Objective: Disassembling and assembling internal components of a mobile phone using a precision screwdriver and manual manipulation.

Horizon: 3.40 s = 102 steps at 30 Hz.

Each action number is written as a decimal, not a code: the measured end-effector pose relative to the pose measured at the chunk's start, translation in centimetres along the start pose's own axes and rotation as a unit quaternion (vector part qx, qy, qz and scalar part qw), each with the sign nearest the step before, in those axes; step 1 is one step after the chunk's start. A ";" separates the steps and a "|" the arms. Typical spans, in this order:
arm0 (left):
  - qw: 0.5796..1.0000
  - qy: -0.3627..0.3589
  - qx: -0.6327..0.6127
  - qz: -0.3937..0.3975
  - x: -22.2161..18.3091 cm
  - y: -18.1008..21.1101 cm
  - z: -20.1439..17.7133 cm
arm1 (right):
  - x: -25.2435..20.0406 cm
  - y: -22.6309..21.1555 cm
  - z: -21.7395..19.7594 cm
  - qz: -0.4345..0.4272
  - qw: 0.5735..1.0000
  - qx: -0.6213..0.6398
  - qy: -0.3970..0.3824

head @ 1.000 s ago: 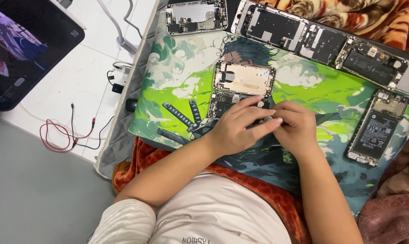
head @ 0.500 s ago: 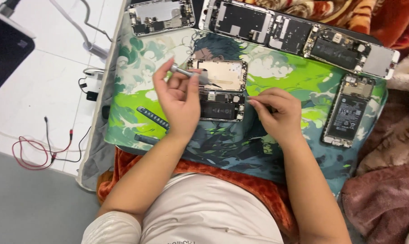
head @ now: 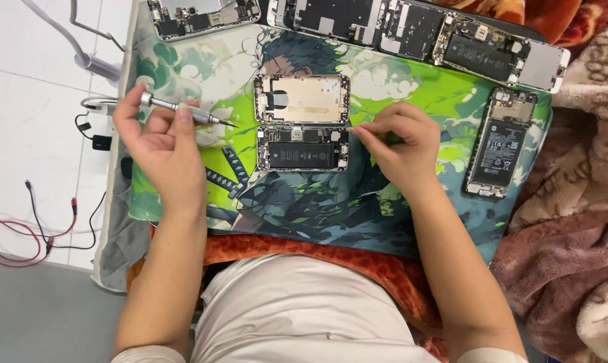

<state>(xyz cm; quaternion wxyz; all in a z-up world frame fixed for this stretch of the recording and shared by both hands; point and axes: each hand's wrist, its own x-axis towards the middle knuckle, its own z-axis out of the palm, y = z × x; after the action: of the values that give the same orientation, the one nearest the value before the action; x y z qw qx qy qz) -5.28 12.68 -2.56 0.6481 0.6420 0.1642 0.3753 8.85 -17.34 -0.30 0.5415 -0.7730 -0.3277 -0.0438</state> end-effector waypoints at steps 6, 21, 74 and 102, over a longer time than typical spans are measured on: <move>1.000 -0.023 -0.016 0.009 -0.1 0.8 2.3 | 4.4 -2.5 3.1 -0.105 0.993 -0.038 -0.044; 0.996 -0.028 -0.028 -0.076 -0.3 2.6 2.5 | 5.5 -1.4 5.4 -0.106 0.981 -0.140 -0.079; 0.963 -0.266 -0.048 -0.014 7.4 2.4 11.3 | 4.1 4.3 1.0 0.082 0.992 0.100 -0.008; 0.951 -0.292 0.058 0.086 8.0 4.8 10.4 | 3.5 5.3 0.2 0.144 0.958 0.246 -0.042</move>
<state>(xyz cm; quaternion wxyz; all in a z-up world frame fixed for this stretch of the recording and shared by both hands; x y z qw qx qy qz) 5.89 10.39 5.45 0.5949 0.7715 -0.0671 0.2155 14.47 -16.55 -3.15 0.7010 -0.6564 -0.2358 0.1488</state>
